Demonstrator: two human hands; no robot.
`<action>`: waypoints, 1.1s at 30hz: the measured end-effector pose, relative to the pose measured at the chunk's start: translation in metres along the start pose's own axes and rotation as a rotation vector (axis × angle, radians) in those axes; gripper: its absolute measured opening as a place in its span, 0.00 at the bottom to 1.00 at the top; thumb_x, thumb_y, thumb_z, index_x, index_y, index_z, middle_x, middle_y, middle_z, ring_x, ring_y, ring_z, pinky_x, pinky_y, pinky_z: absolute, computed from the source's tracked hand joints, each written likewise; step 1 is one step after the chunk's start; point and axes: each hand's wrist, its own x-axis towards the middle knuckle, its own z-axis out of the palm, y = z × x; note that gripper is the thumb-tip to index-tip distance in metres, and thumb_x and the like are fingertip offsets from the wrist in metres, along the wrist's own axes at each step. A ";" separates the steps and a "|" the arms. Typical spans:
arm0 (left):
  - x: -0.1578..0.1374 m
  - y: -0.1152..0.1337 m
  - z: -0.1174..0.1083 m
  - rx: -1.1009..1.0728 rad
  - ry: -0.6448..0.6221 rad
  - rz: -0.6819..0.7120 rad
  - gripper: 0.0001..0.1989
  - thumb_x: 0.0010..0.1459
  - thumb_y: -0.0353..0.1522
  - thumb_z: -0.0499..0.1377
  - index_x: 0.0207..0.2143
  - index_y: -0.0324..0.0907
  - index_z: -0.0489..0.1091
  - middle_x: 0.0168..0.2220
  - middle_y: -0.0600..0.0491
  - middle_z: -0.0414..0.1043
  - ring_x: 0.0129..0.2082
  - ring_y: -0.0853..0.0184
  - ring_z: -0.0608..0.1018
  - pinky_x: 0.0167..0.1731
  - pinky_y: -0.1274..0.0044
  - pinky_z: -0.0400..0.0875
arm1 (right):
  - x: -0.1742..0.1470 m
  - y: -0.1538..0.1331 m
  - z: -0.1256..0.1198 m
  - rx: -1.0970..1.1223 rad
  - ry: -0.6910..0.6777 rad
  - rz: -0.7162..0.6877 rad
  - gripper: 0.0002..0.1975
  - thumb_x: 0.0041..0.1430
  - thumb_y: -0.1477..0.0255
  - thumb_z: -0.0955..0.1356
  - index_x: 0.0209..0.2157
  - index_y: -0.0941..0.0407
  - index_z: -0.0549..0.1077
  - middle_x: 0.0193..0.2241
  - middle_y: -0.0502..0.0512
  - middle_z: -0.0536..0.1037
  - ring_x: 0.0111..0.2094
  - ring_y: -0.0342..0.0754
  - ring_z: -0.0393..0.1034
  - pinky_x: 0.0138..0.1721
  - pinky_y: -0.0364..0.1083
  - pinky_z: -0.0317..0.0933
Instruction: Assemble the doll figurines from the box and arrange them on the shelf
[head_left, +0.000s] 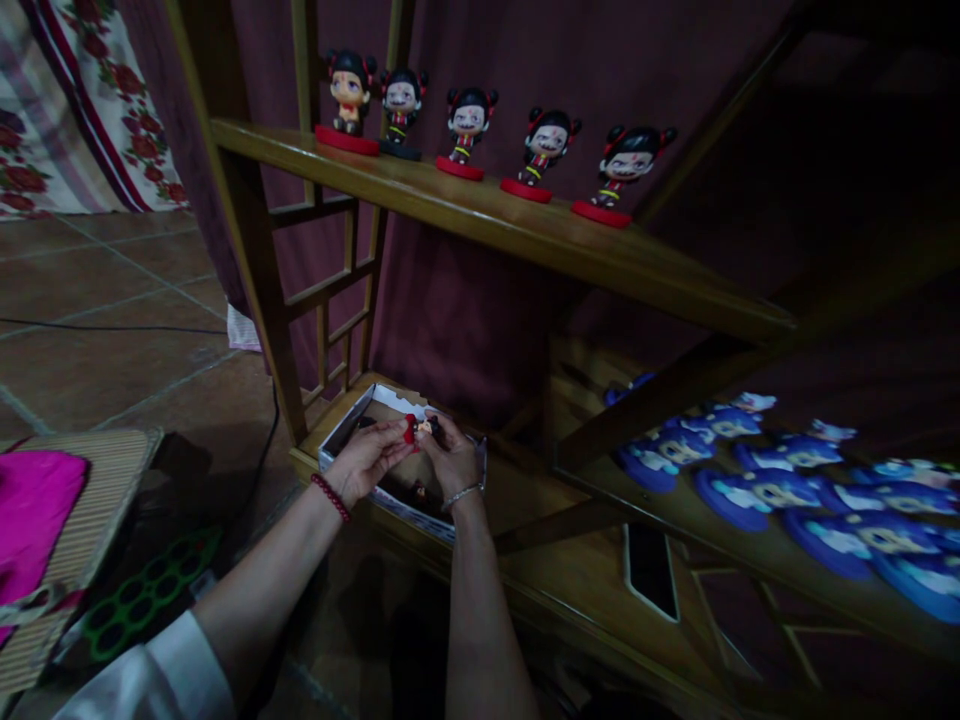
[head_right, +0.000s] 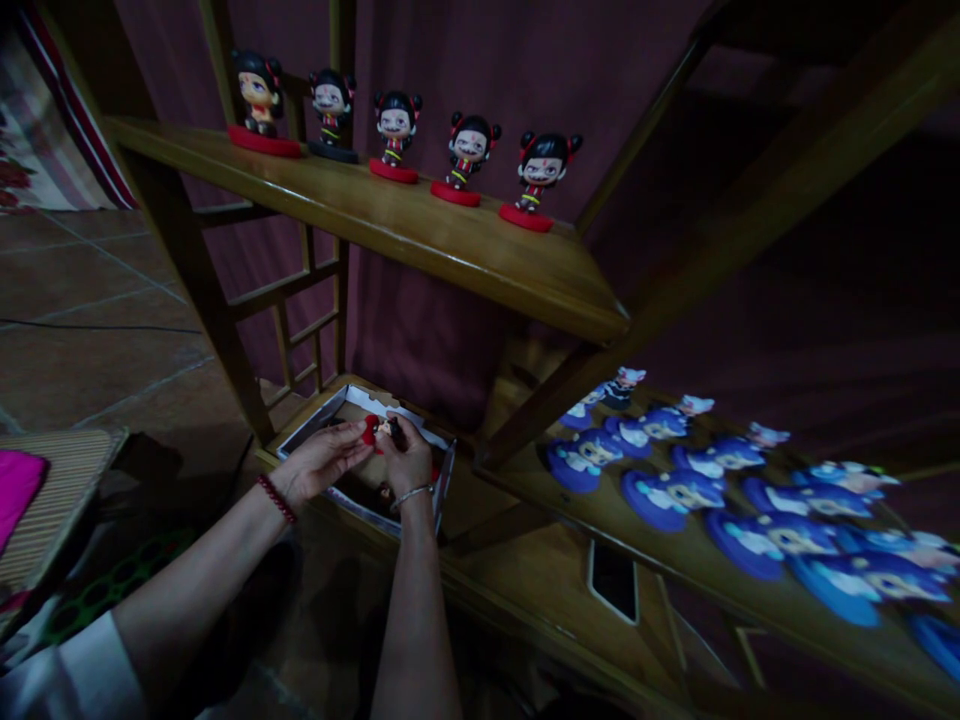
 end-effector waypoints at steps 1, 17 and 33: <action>-0.001 0.000 0.001 0.010 0.009 -0.006 0.03 0.52 0.23 0.56 0.30 0.34 0.68 0.25 0.50 0.73 0.24 0.73 0.74 0.30 0.81 0.72 | 0.000 0.000 0.000 -0.020 -0.005 -0.014 0.17 0.42 0.69 0.68 0.39 0.56 0.72 0.34 0.51 0.76 0.36 0.45 0.69 0.38 0.44 0.65; -0.003 0.005 0.002 0.045 -0.046 -0.089 0.09 0.54 0.33 0.53 0.33 0.35 0.68 0.24 0.48 0.72 0.24 0.70 0.75 0.27 0.81 0.70 | -0.001 -0.003 0.001 0.002 -0.007 0.016 0.18 0.43 0.67 0.69 0.39 0.56 0.72 0.32 0.51 0.76 0.33 0.45 0.70 0.35 0.44 0.65; -0.008 0.008 0.005 -0.002 -0.037 -0.081 0.07 0.52 0.25 0.51 0.33 0.35 0.68 0.24 0.49 0.72 0.24 0.69 0.76 0.27 0.80 0.70 | 0.001 0.002 -0.001 0.015 -0.002 -0.024 0.15 0.43 0.67 0.68 0.36 0.55 0.72 0.34 0.51 0.75 0.35 0.45 0.69 0.36 0.44 0.64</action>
